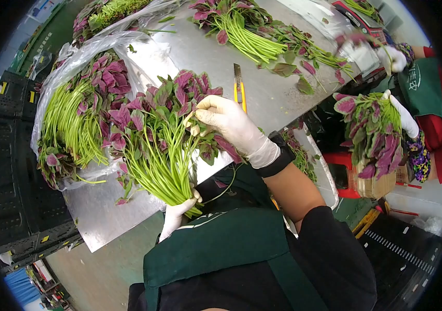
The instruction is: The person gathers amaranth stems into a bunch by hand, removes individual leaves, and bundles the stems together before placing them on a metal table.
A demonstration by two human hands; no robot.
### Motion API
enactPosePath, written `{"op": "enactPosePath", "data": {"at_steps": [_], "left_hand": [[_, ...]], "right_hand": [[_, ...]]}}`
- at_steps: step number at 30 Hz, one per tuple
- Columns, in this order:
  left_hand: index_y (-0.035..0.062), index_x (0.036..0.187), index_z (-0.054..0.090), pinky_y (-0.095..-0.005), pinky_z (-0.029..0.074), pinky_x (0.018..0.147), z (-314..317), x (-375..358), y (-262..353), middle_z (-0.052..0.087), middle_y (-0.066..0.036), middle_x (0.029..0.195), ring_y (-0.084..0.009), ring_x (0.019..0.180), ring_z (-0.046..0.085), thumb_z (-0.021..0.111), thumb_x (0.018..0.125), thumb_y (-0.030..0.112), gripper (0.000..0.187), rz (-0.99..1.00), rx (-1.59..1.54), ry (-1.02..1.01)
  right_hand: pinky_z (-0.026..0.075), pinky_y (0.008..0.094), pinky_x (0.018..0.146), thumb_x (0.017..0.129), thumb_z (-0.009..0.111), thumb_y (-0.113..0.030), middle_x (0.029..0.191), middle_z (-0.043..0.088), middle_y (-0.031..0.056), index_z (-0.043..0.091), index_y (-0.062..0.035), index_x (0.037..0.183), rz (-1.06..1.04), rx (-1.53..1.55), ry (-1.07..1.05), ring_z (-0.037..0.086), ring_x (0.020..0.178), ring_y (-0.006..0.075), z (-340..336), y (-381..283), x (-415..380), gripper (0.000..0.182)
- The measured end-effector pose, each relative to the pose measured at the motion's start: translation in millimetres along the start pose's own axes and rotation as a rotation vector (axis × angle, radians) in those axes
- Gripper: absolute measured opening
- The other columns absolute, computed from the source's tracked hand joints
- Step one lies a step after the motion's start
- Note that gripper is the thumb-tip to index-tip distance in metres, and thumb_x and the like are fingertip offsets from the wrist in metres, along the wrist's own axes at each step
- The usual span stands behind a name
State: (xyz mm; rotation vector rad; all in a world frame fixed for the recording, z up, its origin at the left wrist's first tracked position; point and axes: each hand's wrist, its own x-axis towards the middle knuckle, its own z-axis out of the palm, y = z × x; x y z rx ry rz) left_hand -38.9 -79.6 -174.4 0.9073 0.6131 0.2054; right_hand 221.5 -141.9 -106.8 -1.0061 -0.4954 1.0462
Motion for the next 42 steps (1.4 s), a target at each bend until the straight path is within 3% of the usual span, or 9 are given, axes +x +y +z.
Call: {"op": "enactPosePath", "data": {"at_steps": [9, 15, 19, 21, 22, 25, 29, 38, 42], "left_hand": [[-0.0001, 0.113, 0.054, -0.0326, 0.048, 0.082, 0, 0, 0, 0.063, -0.007, 0.092, -0.0180, 0.086, 0.061, 0.066, 0.079, 0.004, 0.037, -0.026, -0.033, 0.015], [-0.0010, 0.118, 0.052, -0.0328, 0.046, 0.084, -6, 1, -4, 0.062, -0.008, 0.093, -0.0185, 0.088, 0.060, 0.067, 0.080, 0.005, 0.041, -0.030, -0.070, -0.017], [-0.0015, 0.120, 0.050, -0.0322, 0.045, 0.084, -5, 1, -1, 0.062, -0.008, 0.093, -0.0184, 0.089, 0.060, 0.066, 0.082, 0.005, 0.042, -0.021, -0.043, -0.046], [-0.0013, 0.120, 0.050, -0.0325, 0.045, 0.084, -5, 1, -2, 0.062, -0.008, 0.093, -0.0184, 0.089, 0.060, 0.066, 0.082, 0.005, 0.042, -0.010, -0.033, -0.051], [-0.0015, 0.120, 0.049, -0.0328, 0.046, 0.085, -6, 2, -4, 0.062, -0.008, 0.094, -0.0184, 0.089, 0.060, 0.065, 0.082, 0.003, 0.041, -0.017, -0.033, -0.036], [-0.0016, 0.119, 0.049, -0.0331, 0.047, 0.085, -5, 1, -3, 0.062, -0.008, 0.094, -0.0185, 0.089, 0.060, 0.064, 0.081, 0.000, 0.041, -0.025, -0.041, -0.020], [-0.0017, 0.119, 0.050, -0.0334, 0.047, 0.085, -4, 0, -3, 0.062, -0.009, 0.094, -0.0186, 0.089, 0.060, 0.063, 0.080, -0.001, 0.041, -0.026, -0.050, -0.012], [-0.0002, 0.121, 0.048, -0.0343, 0.046, 0.085, -2, -1, -3, 0.061, -0.011, 0.095, -0.0215, 0.091, 0.058, 0.063, 0.080, 0.001, 0.044, -0.038, -0.022, 0.012], [-0.0014, 0.120, 0.049, -0.0341, 0.047, 0.085, -2, 0, -4, 0.061, -0.011, 0.095, -0.0205, 0.090, 0.059, 0.063, 0.080, 0.000, 0.042, -0.008, -0.026, -0.008]], "right_hand": [[0.039, 0.0185, 0.056, 0.096, 0.055, -0.016, 0.090, 0.067, 0.0059, 0.058, -0.0004, 0.102, 0.022, -0.156, 0.025, 0.050, 0.062, 0.0055, 1, -11, 7, 0.017], [0.044, 0.0218, 0.065, 0.095, 0.056, -0.019, 0.103, 0.064, 0.0088, 0.057, 0.0004, 0.102, -0.405, -0.108, 0.300, 0.049, 0.072, 0.0073, -54, -57, 7, 0.021], [0.050, 0.0318, 0.071, 0.091, 0.060, -0.024, 0.093, 0.071, 0.0103, 0.062, -0.0037, 0.085, -0.065, -1.094, -0.083, 0.064, 0.075, 0.0178, -83, -82, -22, 0.021], [0.050, 0.0356, 0.073, 0.088, 0.062, -0.025, 0.089, 0.069, 0.0131, 0.064, -0.0044, 0.086, 0.348, -1.528, -0.102, 0.066, 0.078, 0.0260, -66, -86, -29, 0.020], [0.051, 0.0406, 0.073, 0.083, 0.066, -0.036, 0.085, 0.066, 0.0153, 0.070, -0.0092, 0.094, 0.279, -1.714, 0.003, 0.064, 0.081, 0.0331, -75, -70, -26, 0.029], [0.052, 0.0394, 0.078, 0.083, 0.065, -0.028, 0.092, 0.066, 0.0144, 0.068, -0.0094, 0.103, -0.245, -1.696, 0.120, 0.064, 0.089, 0.0312, -73, -36, -3, 0.028], [0.052, 0.0336, 0.083, 0.080, 0.064, -0.008, 0.121, 0.059, 0.0107, 0.063, -0.0082, 0.114, -0.549, -1.178, 0.062, 0.063, 0.087, 0.0239, -42, 1, 40, 0.034], [0.051, 0.0294, 0.071, 0.077, 0.061, -0.005, 0.110, 0.064, 0.0069, 0.063, -0.0069, 0.095, -0.423, -1.102, 0.318, 0.058, 0.073, 0.0180, -49, -13, 51, 0.018], [0.050, 0.0306, 0.070, 0.078, 0.063, -0.009, 0.105, 0.062, 0.0049, 0.063, -0.0071, 0.095, -0.466, -1.138, 0.162, 0.058, 0.073, 0.0178, -72, 3, 44, 0.017]]}}
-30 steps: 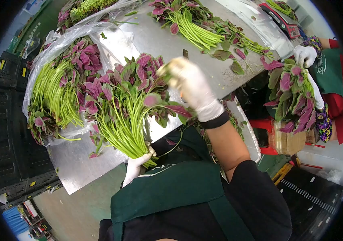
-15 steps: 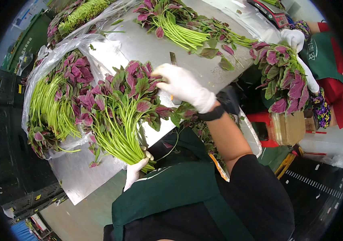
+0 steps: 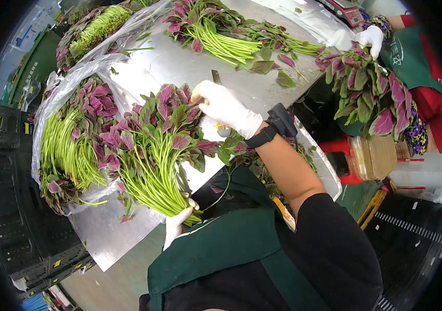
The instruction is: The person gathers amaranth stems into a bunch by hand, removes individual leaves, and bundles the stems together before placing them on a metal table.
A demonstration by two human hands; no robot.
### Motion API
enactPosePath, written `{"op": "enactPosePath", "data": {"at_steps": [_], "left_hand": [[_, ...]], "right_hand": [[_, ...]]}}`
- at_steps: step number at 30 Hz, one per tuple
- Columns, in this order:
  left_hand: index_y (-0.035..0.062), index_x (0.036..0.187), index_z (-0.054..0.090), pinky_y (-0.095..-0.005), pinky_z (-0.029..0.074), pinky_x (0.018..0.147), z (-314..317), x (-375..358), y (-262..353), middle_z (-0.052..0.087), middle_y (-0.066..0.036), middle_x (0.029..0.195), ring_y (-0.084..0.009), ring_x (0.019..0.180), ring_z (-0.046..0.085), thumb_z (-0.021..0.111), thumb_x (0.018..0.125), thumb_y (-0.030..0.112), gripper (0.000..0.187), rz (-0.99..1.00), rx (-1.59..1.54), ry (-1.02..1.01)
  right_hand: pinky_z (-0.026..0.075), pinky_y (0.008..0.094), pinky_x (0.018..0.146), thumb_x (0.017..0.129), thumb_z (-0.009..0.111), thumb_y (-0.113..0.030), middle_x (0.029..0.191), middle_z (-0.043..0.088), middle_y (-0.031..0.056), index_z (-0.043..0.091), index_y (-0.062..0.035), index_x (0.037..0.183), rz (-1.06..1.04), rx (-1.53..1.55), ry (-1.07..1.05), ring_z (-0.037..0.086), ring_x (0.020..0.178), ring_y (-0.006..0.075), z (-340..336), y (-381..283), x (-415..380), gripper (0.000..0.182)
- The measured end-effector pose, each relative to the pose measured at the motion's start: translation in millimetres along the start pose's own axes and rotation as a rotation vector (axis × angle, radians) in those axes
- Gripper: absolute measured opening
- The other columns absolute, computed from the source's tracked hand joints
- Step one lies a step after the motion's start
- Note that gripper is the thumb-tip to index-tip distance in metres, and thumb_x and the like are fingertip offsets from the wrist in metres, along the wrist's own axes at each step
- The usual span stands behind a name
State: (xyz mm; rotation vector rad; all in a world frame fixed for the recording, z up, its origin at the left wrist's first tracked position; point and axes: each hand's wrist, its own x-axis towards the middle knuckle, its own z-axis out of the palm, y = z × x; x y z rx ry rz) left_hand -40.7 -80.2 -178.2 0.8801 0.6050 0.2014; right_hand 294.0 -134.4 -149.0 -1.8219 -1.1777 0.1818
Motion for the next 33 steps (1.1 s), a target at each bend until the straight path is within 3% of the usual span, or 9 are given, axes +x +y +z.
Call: {"op": "enactPosePath", "data": {"at_steps": [3, 8, 11, 14, 17, 20, 24, 30, 33], "left_hand": [[-0.0020, 0.120, 0.049, -0.0340, 0.047, 0.085, 0, 1, 0, 0.062, -0.011, 0.094, -0.0203, 0.089, 0.060, 0.063, 0.081, -0.001, 0.042, 0.018, -0.008, -0.012], [-0.0016, 0.119, 0.050, -0.0342, 0.047, 0.085, 4, -2, 2, 0.062, -0.011, 0.094, -0.0205, 0.089, 0.060, 0.064, 0.080, 0.000, 0.041, 0.007, -0.008, 0.022], [-0.0012, 0.117, 0.051, -0.0343, 0.047, 0.084, 2, -1, 0, 0.062, -0.011, 0.094, -0.0205, 0.088, 0.061, 0.065, 0.080, 0.001, 0.039, 0.003, -0.004, 0.031], [-0.0008, 0.115, 0.052, -0.0344, 0.047, 0.084, 0, 0, -2, 0.062, -0.011, 0.093, -0.0204, 0.088, 0.061, 0.066, 0.079, 0.001, 0.038, 0.001, -0.018, 0.022], [-0.0006, 0.115, 0.052, -0.0344, 0.048, 0.084, 0, 0, -2, 0.062, -0.010, 0.093, -0.0204, 0.088, 0.061, 0.066, 0.079, 0.001, 0.038, 0.003, -0.041, 0.023], [-0.0006, 0.116, 0.052, -0.0343, 0.048, 0.084, 0, -1, -2, 0.062, -0.010, 0.093, -0.0203, 0.088, 0.061, 0.066, 0.080, 0.001, 0.039, -0.004, -0.038, 0.023], [-0.0006, 0.117, 0.051, -0.0342, 0.047, 0.084, 1, 1, -2, 0.062, -0.010, 0.094, -0.0200, 0.088, 0.061, 0.066, 0.080, 0.002, 0.040, 0.008, -0.017, 0.012], [0.0013, 0.119, 0.049, -0.0353, 0.047, 0.084, 2, -1, -1, 0.061, -0.011, 0.094, -0.0216, 0.091, 0.059, 0.063, 0.081, 0.001, 0.040, -0.010, 0.002, 0.016], [0.0003, 0.119, 0.050, -0.0349, 0.047, 0.085, 0, -2, -1, 0.062, -0.011, 0.094, -0.0210, 0.091, 0.059, 0.064, 0.081, 0.001, 0.041, -0.025, -0.011, 0.026]], "right_hand": [[0.051, 0.0314, 0.071, 0.079, 0.065, -0.015, 0.107, 0.061, 0.0043, 0.063, -0.0082, 0.094, -0.123, -0.182, -0.031, 0.060, 0.075, 0.0181, 13, -6, -12, 0.017], [0.052, 0.0330, 0.071, 0.083, 0.064, -0.017, 0.103, 0.062, 0.0057, 0.061, -0.0088, 0.088, -0.179, -0.154, -0.044, 0.062, 0.080, 0.0238, 27, -17, -12, 0.010], [0.052, 0.0348, 0.070, 0.083, 0.063, -0.016, 0.097, 0.063, 0.0081, 0.059, -0.0094, 0.087, -0.098, -0.193, 0.011, 0.063, 0.080, 0.0271, 25, -23, -14, 0.009], [0.051, 0.0408, 0.065, 0.082, 0.059, -0.014, 0.083, 0.061, 0.0115, 0.056, -0.0088, 0.086, 0.152, -0.369, 0.251, 0.063, 0.076, 0.0324, 21, -16, -11, 0.007], [0.052, 0.0412, 0.064, 0.081, 0.059, -0.014, 0.089, 0.063, 0.0124, 0.056, -0.0086, 0.087, 0.179, -0.441, 0.356, 0.065, 0.078, 0.0322, -14, -4, -10, 0.009], [0.051, 0.0393, 0.077, 0.079, 0.062, -0.012, 0.098, 0.062, 0.0101, 0.059, -0.0093, 0.098, 0.267, -0.718, 0.045, 0.063, 0.090, 0.0292, -37, 18, -19, 0.019], [0.050, 0.0370, 0.078, 0.079, 0.061, -0.011, 0.105, 0.062, 0.0101, 0.060, -0.0138, 0.117, -0.009, -0.233, 0.072, 0.062, 0.092, 0.0258, -22, -10, -12, 0.038], [0.050, 0.0338, 0.069, 0.082, 0.061, -0.010, 0.081, 0.063, 0.0071, 0.063, -0.0117, 0.112, 0.024, -0.069, -0.166, 0.061, 0.073, 0.0229, 22, -34, -2, 0.031], [0.050, 0.0345, 0.067, 0.082, 0.060, -0.011, 0.074, 0.063, 0.0086, 0.064, -0.0069, 0.103, 0.124, 0.026, -0.128, 0.061, 0.069, 0.0236, 17, -40, -11, 0.022]]}}
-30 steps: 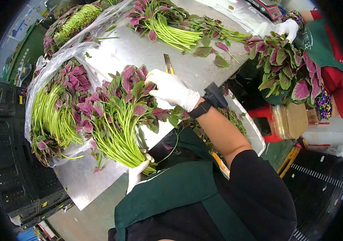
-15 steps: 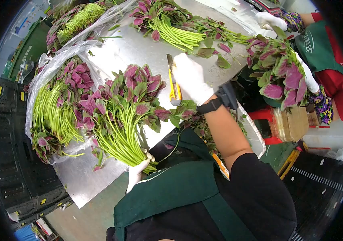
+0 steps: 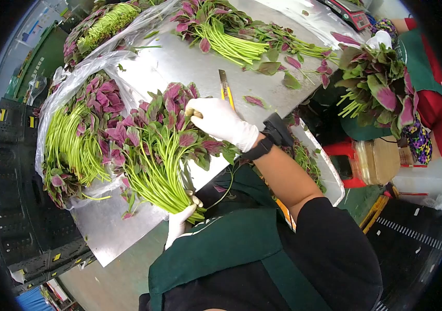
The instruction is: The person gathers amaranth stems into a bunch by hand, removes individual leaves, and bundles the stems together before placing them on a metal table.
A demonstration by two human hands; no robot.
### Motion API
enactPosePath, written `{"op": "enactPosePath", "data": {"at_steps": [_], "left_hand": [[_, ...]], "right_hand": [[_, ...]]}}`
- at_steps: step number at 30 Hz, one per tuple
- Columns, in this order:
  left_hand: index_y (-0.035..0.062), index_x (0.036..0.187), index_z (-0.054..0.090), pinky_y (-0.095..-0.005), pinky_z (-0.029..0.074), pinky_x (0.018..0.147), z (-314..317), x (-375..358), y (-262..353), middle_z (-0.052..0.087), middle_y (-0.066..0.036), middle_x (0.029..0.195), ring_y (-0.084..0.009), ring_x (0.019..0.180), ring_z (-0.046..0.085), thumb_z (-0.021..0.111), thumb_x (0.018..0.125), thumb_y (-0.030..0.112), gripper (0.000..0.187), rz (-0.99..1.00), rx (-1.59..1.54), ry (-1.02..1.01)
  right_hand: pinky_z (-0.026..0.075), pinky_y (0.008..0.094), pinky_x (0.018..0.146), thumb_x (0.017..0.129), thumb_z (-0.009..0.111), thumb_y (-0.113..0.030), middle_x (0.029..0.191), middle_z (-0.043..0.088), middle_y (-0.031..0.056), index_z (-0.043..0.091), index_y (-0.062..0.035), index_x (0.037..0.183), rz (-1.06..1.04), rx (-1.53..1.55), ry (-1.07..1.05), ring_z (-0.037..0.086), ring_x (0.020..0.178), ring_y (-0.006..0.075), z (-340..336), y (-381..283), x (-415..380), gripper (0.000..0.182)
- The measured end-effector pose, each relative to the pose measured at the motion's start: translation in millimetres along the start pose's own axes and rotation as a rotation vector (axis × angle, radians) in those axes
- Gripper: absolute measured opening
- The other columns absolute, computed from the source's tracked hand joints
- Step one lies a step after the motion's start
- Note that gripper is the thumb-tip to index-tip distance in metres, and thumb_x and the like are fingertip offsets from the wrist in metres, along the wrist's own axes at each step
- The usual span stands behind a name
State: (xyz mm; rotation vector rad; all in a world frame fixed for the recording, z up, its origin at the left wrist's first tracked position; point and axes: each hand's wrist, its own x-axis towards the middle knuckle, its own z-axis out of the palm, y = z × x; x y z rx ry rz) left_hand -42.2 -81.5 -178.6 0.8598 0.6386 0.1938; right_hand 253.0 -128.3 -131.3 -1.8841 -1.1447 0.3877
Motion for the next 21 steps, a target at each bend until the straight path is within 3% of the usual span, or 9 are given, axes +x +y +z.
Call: {"op": "enactPosePath", "data": {"at_steps": [1, 5, 8, 11, 14, 21], "left_hand": [[-0.0004, 0.118, 0.050, -0.0346, 0.047, 0.085, 1, 0, 1, 0.062, -0.010, 0.095, -0.0203, 0.090, 0.060, 0.065, 0.080, 0.002, 0.041, -0.001, -0.001, 0.003], [-0.0016, 0.118, 0.050, -0.0344, 0.047, 0.086, 3, 1, 2, 0.062, -0.010, 0.095, -0.0197, 0.090, 0.061, 0.065, 0.080, 0.002, 0.041, 0.010, -0.003, -0.016], [0.0003, 0.120, 0.049, -0.0355, 0.046, 0.084, 0, 2, 0, 0.062, -0.011, 0.095, -0.0212, 0.091, 0.059, 0.063, 0.081, 0.001, 0.041, 0.014, 0.048, -0.022], [0.0002, 0.120, 0.049, -0.0353, 0.047, 0.084, 0, 2, -1, 0.062, -0.011, 0.095, -0.0213, 0.091, 0.059, 0.063, 0.081, 0.002, 0.041, 0.018, 0.044, -0.014], [-0.0011, 0.119, 0.050, -0.0343, 0.047, 0.084, 0, 2, -2, 0.063, -0.010, 0.095, -0.0202, 0.090, 0.060, 0.064, 0.081, 0.001, 0.041, 0.029, 0.021, -0.015], [-0.0013, 0.119, 0.050, -0.0345, 0.047, 0.084, 0, 2, -3, 0.062, -0.011, 0.095, -0.0216, 0.090, 0.060, 0.063, 0.080, 0.002, 0.042, 0.041, 0.047, -0.012]], "right_hand": [[0.049, 0.0318, 0.063, 0.081, 0.062, -0.010, 0.074, 0.063, 0.0077, 0.065, -0.0056, 0.097, -0.043, 0.044, 0.084, 0.061, 0.067, 0.0199, -2, 1, -7, 0.016], [0.049, 0.0257, 0.061, 0.084, 0.061, -0.003, 0.075, 0.065, 0.0056, 0.065, -0.0039, 0.100, -0.076, 0.181, 0.175, 0.063, 0.067, 0.0106, -15, 1, -34, 0.017], [0.050, 0.0246, 0.072, 0.082, 0.063, -0.001, 0.093, 0.070, 0.0060, 0.067, -0.0016, 0.100, 0.058, 0.167, 0.147, 0.063, 0.079, 0.0100, -22, -5, -49, 0.019], [0.051, 0.0248, 0.078, 0.083, 0.064, 0.003, 0.102, 0.069, 0.0062, 0.064, 0.0013, 0.108, 0.098, 0.389, 0.141, 0.063, 0.086, 0.0099, -21, -5, -57, 0.024], [0.053, 0.0244, 0.070, 0.086, 0.065, 0.000, 0.090, 0.068, 0.0071, 0.063, 0.0011, 0.107, 0.120, 0.681, 0.166, 0.064, 0.076, 0.0095, -14, -3, -59, 0.021], [0.052, 0.0250, 0.077, 0.086, 0.066, 0.000, 0.094, 0.068, 0.0076, 0.061, 0.0010, 0.100, 0.138, 0.689, 0.315, 0.064, 0.085, 0.0104, -6, -1, -57, 0.015]]}}
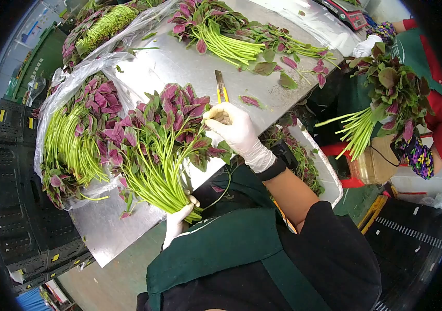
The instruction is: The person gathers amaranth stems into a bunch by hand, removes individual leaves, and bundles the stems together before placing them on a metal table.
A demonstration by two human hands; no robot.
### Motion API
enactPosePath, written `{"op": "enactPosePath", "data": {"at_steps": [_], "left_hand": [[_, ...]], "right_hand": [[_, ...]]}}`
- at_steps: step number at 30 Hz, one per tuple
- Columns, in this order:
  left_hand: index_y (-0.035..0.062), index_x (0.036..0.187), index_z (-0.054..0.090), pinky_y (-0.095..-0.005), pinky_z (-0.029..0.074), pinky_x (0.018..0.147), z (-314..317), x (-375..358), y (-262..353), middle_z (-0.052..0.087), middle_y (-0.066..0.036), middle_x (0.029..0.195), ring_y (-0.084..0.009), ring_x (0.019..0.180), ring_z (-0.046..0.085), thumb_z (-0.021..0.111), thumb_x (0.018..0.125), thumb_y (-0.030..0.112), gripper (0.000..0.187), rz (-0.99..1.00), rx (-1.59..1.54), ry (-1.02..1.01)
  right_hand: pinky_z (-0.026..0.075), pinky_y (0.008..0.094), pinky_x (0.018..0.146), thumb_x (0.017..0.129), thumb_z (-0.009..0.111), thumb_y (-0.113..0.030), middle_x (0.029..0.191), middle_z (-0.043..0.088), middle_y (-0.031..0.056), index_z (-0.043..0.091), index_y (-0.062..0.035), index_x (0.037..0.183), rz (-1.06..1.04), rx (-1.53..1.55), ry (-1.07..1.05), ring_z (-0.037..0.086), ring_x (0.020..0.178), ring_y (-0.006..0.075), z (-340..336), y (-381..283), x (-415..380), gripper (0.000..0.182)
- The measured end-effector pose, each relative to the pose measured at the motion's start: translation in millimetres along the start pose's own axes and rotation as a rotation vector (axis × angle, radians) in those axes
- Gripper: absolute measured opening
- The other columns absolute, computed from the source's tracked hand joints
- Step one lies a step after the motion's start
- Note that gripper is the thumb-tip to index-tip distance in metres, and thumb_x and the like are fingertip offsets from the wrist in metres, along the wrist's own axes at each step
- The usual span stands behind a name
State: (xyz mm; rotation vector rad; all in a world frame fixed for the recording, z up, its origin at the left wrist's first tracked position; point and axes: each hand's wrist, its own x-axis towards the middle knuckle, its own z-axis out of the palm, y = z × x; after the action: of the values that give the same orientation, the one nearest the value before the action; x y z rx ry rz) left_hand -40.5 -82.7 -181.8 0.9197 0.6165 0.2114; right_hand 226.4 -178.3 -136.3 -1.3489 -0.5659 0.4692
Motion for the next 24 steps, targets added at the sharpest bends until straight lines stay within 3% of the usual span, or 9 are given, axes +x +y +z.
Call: {"op": "enactPosePath", "data": {"at_steps": [5, 11, 12, 16, 17, 19, 22, 24], "left_hand": [[-0.0011, 0.118, 0.051, -0.0325, 0.047, 0.083, 5, -2, 4, 0.064, -0.009, 0.094, -0.0182, 0.087, 0.061, 0.064, 0.081, 0.001, 0.039, 0.014, 0.002, 0.011], [-0.0015, 0.118, 0.051, -0.0342, 0.047, 0.085, 0, 1, -1, 0.062, -0.011, 0.095, -0.0207, 0.090, 0.060, 0.064, 0.082, 0.001, 0.038, 0.033, 0.002, -0.011], [-0.0016, 0.118, 0.051, -0.0343, 0.047, 0.085, 1, 0, -1, 0.062, -0.011, 0.095, -0.0206, 0.090, 0.060, 0.064, 0.082, 0.001, 0.038, 0.035, 0.002, -0.010], [-0.0011, 0.117, 0.051, -0.0333, 0.046, 0.084, 5, 1, 0, 0.063, -0.010, 0.094, -0.0198, 0.088, 0.060, 0.065, 0.082, 0.002, 0.038, 0.055, 0.059, -0.008], [-0.0009, 0.117, 0.051, -0.0330, 0.046, 0.084, 5, 1, 0, 0.063, -0.010, 0.093, -0.0196, 0.088, 0.060, 0.065, 0.082, 0.003, 0.038, 0.064, 0.081, -0.008], [0.0003, 0.111, 0.055, -0.0318, 0.048, 0.080, 9, 0, -1, 0.064, -0.008, 0.092, -0.0170, 0.086, 0.061, 0.067, 0.081, 0.006, 0.033, 0.088, 0.154, 0.033], [0.0002, 0.108, 0.059, -0.0290, 0.051, 0.079, 14, -1, -12, 0.066, -0.005, 0.096, -0.0127, 0.088, 0.063, 0.072, 0.081, 0.005, 0.030, 0.180, 0.381, 0.173], [0.0002, 0.110, 0.059, -0.0283, 0.051, 0.078, 15, -3, -13, 0.065, -0.005, 0.097, -0.0127, 0.088, 0.062, 0.071, 0.082, 0.004, 0.031, 0.234, 0.391, 0.194]], "right_hand": [[0.052, 0.0256, 0.079, 0.085, 0.066, 0.000, 0.093, 0.067, 0.0061, 0.061, 0.0000, 0.098, 0.053, 0.020, 0.011, 0.064, 0.086, 0.0101, -3, -1, -2, 0.013], [0.050, 0.0260, 0.068, 0.081, 0.069, -0.002, 0.092, 0.066, 0.0060, 0.063, -0.0031, 0.093, -0.162, -0.551, 0.046, 0.063, 0.077, 0.0115, -11, -5, -8, 0.013], [0.048, 0.0276, 0.061, 0.082, 0.071, -0.009, 0.085, 0.066, 0.0077, 0.066, -0.0025, 0.089, -0.095, -0.574, 0.068, 0.061, 0.068, 0.0130, -6, -15, -13, 0.011], [0.046, 0.0248, 0.059, 0.088, 0.067, -0.019, 0.073, 0.065, 0.0039, 0.070, -0.0005, 0.090, 0.119, -0.505, -0.355, 0.057, 0.063, 0.0084, 10, -26, -28, 0.019], [0.048, 0.0254, 0.062, 0.090, 0.066, -0.022, 0.078, 0.067, 0.0050, 0.069, -0.0003, 0.096, 0.182, -0.459, -0.492, 0.060, 0.067, 0.0082, 17, -19, -31, 0.023], [0.053, 0.0314, 0.071, 0.087, 0.068, -0.029, 0.088, 0.069, 0.0183, 0.067, -0.0001, 0.103, 0.407, -0.263, -0.579, 0.067, 0.078, 0.0173, 43, -5, -41, 0.033], [0.051, 0.0325, 0.084, 0.087, 0.068, -0.028, 0.098, 0.070, 0.0161, 0.063, 0.0004, 0.116, 0.354, -0.563, -0.681, 0.067, 0.089, 0.0199, 67, 5, -38, 0.041], [0.051, 0.0323, 0.085, 0.087, 0.069, -0.024, 0.100, 0.070, 0.0137, 0.063, 0.0009, 0.115, 0.263, -0.310, -0.623, 0.066, 0.091, 0.0188, 78, 1, -43, 0.038]]}}
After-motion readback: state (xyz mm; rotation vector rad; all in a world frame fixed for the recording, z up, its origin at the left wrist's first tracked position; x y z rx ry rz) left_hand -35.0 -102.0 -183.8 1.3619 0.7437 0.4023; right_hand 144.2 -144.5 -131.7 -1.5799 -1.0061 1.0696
